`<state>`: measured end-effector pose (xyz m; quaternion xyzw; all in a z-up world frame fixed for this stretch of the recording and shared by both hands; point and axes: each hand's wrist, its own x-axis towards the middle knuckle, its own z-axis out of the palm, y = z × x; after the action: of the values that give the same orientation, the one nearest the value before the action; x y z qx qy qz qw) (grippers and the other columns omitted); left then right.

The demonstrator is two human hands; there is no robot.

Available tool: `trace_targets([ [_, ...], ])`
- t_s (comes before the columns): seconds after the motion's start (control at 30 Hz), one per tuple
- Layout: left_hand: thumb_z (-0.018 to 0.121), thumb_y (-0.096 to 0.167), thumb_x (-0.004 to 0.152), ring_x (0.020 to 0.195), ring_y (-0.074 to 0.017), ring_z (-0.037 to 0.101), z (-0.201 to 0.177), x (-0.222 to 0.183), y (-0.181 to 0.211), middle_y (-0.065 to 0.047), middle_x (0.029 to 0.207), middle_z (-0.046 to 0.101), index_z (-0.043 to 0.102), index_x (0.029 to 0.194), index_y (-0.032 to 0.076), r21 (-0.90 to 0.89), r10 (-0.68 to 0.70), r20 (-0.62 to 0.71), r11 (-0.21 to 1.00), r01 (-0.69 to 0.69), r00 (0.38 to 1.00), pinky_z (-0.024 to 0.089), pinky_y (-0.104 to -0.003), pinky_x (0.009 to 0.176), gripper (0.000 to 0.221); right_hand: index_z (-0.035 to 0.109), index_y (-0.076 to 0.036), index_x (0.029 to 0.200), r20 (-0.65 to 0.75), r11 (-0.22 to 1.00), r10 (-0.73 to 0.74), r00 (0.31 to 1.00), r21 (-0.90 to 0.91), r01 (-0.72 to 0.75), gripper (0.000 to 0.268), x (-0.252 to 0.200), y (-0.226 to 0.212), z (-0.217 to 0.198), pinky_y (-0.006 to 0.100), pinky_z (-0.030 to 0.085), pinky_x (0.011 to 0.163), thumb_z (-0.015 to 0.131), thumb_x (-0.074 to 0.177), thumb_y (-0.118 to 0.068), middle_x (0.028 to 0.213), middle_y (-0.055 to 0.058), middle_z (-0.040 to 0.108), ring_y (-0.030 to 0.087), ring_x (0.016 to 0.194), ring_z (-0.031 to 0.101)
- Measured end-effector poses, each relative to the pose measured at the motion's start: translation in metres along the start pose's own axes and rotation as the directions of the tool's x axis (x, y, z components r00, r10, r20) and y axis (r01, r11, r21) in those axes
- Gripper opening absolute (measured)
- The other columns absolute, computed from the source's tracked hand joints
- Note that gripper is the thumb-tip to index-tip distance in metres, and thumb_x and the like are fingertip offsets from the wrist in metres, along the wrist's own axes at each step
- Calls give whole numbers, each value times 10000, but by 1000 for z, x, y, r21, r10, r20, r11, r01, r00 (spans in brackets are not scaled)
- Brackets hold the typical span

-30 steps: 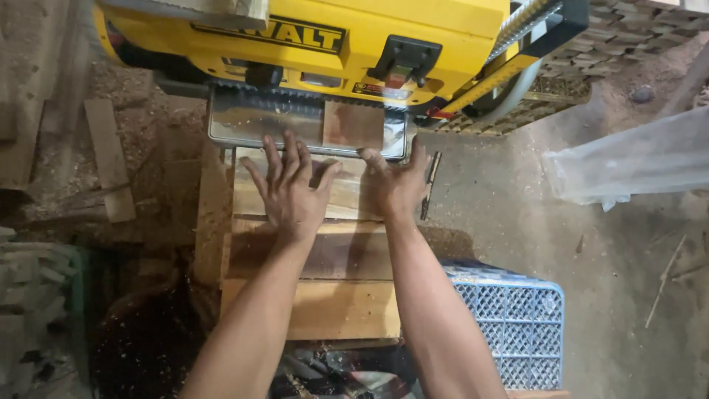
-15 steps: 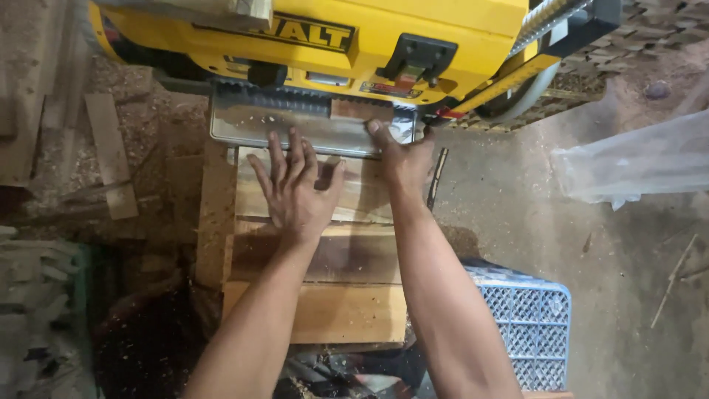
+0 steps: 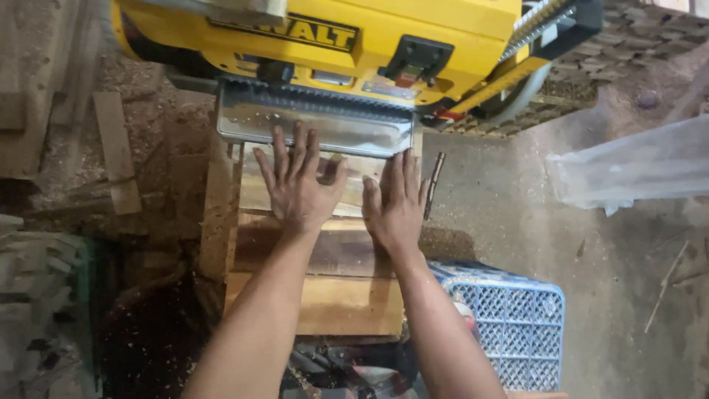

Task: Feeding wooden planks into a thickness planer to smooth and level the surfaces.

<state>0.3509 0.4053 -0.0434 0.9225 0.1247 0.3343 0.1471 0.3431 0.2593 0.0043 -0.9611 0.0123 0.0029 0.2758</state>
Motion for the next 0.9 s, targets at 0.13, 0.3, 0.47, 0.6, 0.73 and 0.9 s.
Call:
trace_targets([
  [0.13,757,555,861,1431,-398,457,3,-3,-1,-91,1492,602,733,1316,131,-21,2,22,1000,-2,1000,181,-678,1186,623,407,-40,1574,-135,985,-160,978,-89,148,736,-1,6,6,611,207,1230,534,1007,-491,1627,225,375,396,1516,314],
  [0.3,781,535,829,1422,-406,466,4,-1,2,-92,1516,577,706,1358,141,2,12,7,1000,-12,1000,241,-698,1152,664,339,-65,1608,-47,980,-124,991,-160,115,810,6,15,11,575,134,1268,401,984,-577,1670,208,290,372,1561,231],
  [0.47,783,593,845,1429,-424,444,5,-1,1,-98,1538,551,694,1376,138,10,20,16,1000,-20,1000,228,-715,1145,705,291,-80,1628,31,984,-66,997,-166,70,809,7,7,6,552,105,1276,333,977,-558,1691,203,242,359,1578,186],
  [0.6,765,611,862,1456,-432,397,5,-2,-1,-102,1556,532,680,1400,135,2,18,55,1000,-18,998,164,-720,1157,723,290,-76,1628,27,985,-69,997,-157,73,797,6,6,6,561,129,1269,324,984,-545,1694,204,234,363,1578,188],
  [0.73,773,567,870,1444,-441,417,4,-1,1,-118,1554,534,673,1403,129,-3,28,48,1000,-28,998,153,-716,1159,697,303,-62,1621,-25,983,-113,993,-149,108,773,6,8,9,591,188,1249,344,1007,-530,1679,226,262,386,1561,238],
  [0.9,777,579,875,1453,-445,399,5,-2,0,-129,1553,532,682,1401,122,-7,28,54,1000,-28,998,121,-710,1168,703,294,-62,1623,-31,983,-118,993,-145,112,786,6,11,11,598,186,1247,348,1007,-548,1680,229,259,385,1565,230],
])
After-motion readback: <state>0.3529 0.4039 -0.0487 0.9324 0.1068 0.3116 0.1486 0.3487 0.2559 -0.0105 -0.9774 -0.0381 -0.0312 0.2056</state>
